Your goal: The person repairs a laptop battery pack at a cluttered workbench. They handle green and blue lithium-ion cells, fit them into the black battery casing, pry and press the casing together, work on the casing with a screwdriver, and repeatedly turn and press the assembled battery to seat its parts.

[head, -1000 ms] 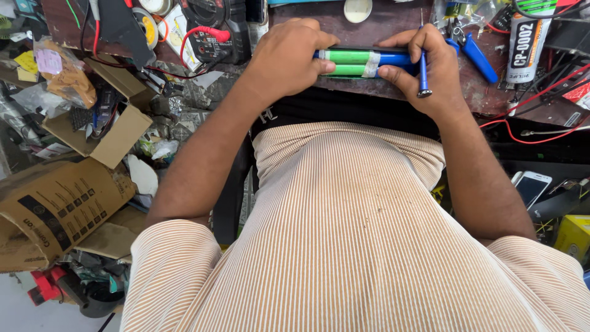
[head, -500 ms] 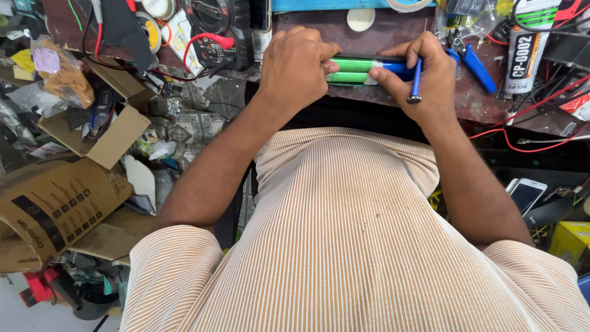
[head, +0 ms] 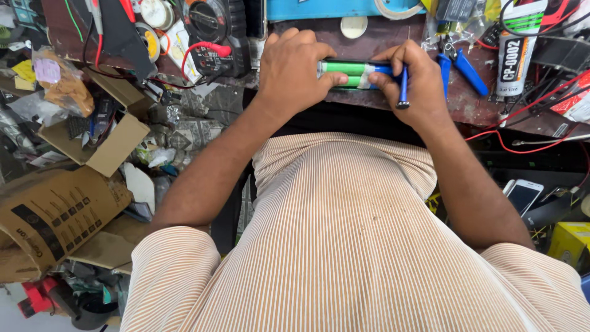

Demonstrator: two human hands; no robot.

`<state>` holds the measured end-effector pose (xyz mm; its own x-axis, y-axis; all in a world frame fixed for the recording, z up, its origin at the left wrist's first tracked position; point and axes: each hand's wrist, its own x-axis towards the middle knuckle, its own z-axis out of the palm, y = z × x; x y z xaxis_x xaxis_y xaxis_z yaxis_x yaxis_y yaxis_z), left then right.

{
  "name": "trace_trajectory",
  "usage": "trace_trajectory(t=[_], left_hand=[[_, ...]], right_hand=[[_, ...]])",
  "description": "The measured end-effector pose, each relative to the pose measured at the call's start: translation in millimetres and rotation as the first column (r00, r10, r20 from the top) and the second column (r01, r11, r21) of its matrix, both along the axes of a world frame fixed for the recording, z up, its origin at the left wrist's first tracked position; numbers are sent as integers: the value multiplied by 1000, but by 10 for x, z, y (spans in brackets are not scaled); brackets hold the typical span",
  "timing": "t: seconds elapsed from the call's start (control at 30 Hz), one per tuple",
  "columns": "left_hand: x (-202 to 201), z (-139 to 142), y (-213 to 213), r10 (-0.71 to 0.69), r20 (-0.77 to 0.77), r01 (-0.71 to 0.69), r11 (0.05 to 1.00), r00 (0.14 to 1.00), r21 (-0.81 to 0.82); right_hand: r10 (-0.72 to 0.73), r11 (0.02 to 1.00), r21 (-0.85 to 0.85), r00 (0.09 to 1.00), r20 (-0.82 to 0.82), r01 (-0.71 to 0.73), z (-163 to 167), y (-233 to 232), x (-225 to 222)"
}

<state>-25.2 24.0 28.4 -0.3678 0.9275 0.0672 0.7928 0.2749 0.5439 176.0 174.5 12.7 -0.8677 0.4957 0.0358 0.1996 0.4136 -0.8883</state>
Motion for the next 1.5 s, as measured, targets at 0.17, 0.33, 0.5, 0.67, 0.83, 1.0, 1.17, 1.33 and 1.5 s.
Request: trace_trajectory(t=[0.17, 0.33, 0.5, 0.67, 0.83, 1.0, 1.17, 1.33, 1.5], left_hand=[[206, 16, 54, 44, -85, -47, 998, 995, -37], [260, 22, 110, 63, -88, -73, 991, 994, -111], [287, 45, 88, 78, -104, -90, 990, 991, -111], [266, 27, 116, 75, -93, -86, 989, 993, -121], [187, -7, 79, 37, -60, -40, 998, 998, -53], [170, -19, 27, -3, -97, 14, 993, 995, 114], [212, -47, -31, -9, -235, 57, 978, 972, 199], [228, -213, -84, 30, -335, 83, 945, 942, 318], [204, -364, -111, 31, -385, 123, 922, 922, 367]], right_hand=[[7, 995, 104, 1000, -9, -6, 72, -27, -12], [-57, 935, 350, 998, -5, 55, 92, -192, -81], [-119, 922, 375, 992, 38, 96, 81, -267, -98], [-119, 932, 345, 993, -7, 114, 107, -243, -119], [-59, 872, 480, 995, -77, 89, 206, -156, -73], [-81, 851, 511, 991, -104, 123, 358, -86, -23], [-134, 802, 561, 977, -166, 205, 470, 32, 195], [-499, 770, 457, 866, -3, 446, 354, 260, 286], [-623, 419, 848, 782, 6, 326, 238, 640, 98]])
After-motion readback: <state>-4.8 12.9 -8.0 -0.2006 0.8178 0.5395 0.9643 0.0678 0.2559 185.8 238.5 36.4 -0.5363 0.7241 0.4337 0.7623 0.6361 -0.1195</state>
